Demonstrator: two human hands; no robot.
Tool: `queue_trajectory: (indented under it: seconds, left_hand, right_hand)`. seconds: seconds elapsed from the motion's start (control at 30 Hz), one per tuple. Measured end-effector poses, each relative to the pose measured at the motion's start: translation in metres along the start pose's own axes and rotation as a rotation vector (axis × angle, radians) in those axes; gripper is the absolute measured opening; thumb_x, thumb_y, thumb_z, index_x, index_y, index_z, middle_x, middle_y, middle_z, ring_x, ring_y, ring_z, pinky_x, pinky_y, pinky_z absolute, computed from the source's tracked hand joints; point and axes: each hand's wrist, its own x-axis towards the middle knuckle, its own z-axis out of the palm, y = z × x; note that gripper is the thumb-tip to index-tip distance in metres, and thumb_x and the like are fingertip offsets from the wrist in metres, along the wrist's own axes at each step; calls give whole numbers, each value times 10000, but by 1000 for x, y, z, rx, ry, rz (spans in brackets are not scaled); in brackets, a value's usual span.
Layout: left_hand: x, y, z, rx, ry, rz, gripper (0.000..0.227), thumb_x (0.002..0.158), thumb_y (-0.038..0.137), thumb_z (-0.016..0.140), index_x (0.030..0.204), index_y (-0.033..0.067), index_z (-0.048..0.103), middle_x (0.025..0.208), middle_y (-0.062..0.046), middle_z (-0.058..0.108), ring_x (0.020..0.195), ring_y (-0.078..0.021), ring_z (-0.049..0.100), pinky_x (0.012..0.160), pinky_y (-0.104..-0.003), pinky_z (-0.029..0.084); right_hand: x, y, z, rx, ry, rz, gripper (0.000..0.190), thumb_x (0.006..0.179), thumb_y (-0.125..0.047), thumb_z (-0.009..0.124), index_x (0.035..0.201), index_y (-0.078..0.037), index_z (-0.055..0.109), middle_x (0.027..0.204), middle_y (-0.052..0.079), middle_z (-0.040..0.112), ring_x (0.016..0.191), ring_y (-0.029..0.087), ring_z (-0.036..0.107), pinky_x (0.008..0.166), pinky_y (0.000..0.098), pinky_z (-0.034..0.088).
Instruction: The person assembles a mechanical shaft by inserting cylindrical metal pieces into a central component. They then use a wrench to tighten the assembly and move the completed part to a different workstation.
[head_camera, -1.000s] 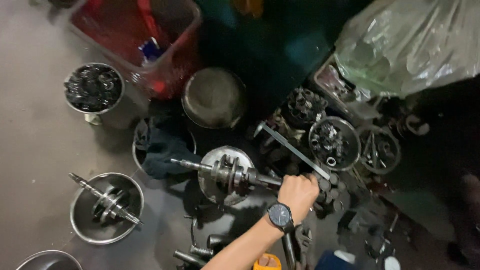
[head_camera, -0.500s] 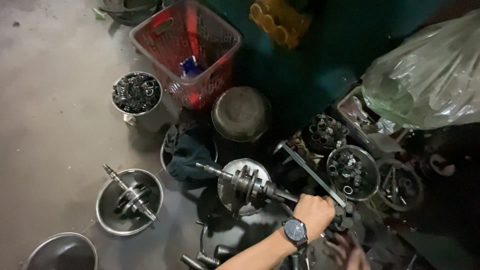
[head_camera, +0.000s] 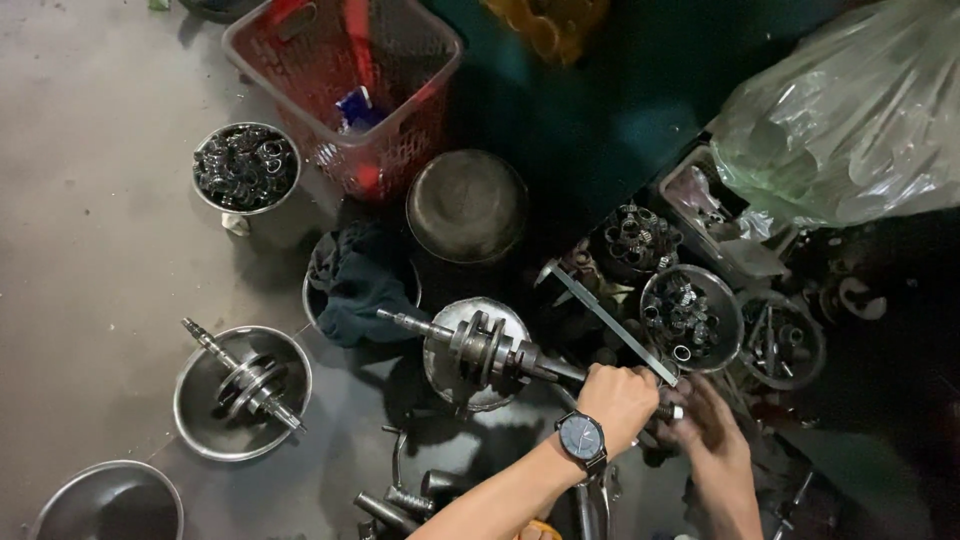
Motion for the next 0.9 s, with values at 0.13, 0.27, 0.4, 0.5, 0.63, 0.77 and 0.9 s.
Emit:
queue_trajectory:
  seconds: [0.13,0.27,0.4,0.5,0.63,0.77,0.9]
  left_hand:
    - [0,0,-5,-4,-24,-7,204,826,167,705,956,11,706,709,-98,726,676,-244,729,615,-412,533]
    - [-1,-1,-5,-10,32,5,287,787,159,695,1008,-24,705,705,-92,725,662,-233,728,599,-401,532]
    - [0,1,2,2,45,-7,286,822,162,681,1025,-40,699,680,-90,719,642,-233,725,589,-398,531]
    - [2,0,-2,-32,2,-13,242,841,157,671,1002,-21,696,693,-98,717,648,-243,724,602,-397,534]
    - [2,1,1,0,41,4,296,811,159,675,1026,-44,694,691,-98,719,645,-236,725,585,-392,533]
    - [0,1,-1,14,23,7,268,829,156,672,1021,-30,692,697,-95,714,643,-234,717,594,-391,530]
    - [1,-1,3,20,-20,42,321,812,174,681,1057,-32,664,712,-88,714,632,-239,708,571,-405,523]
  right_hand:
    - [-7,5,-2,-107,113,253,447,1019,-149,643,1430,27,647,1036,231,656,891,253,616,790,377,526]
    - [-3,14,-10,-62,6,1,506,947,-117,689,1424,35,616,1159,139,677,994,194,625,830,325,524]
    - [-1,27,-20,-112,41,175,477,979,-174,663,1424,0,648,995,179,723,868,228,638,785,331,528]
    - [-18,-37,4,-83,45,88,489,877,-93,705,1351,-3,627,1176,120,709,1037,196,657,873,312,532]
    - [-5,7,-17,-33,52,116,419,963,-88,652,1370,11,638,1217,223,629,1056,265,635,886,368,507]
    - [-23,15,-12,-80,24,8,468,874,-3,644,1340,36,634,1355,198,630,1164,264,641,966,385,526]
    - [-17,116,25,-133,-74,297,689,765,2,813,1398,-28,541,1305,127,672,1130,231,666,957,393,545]
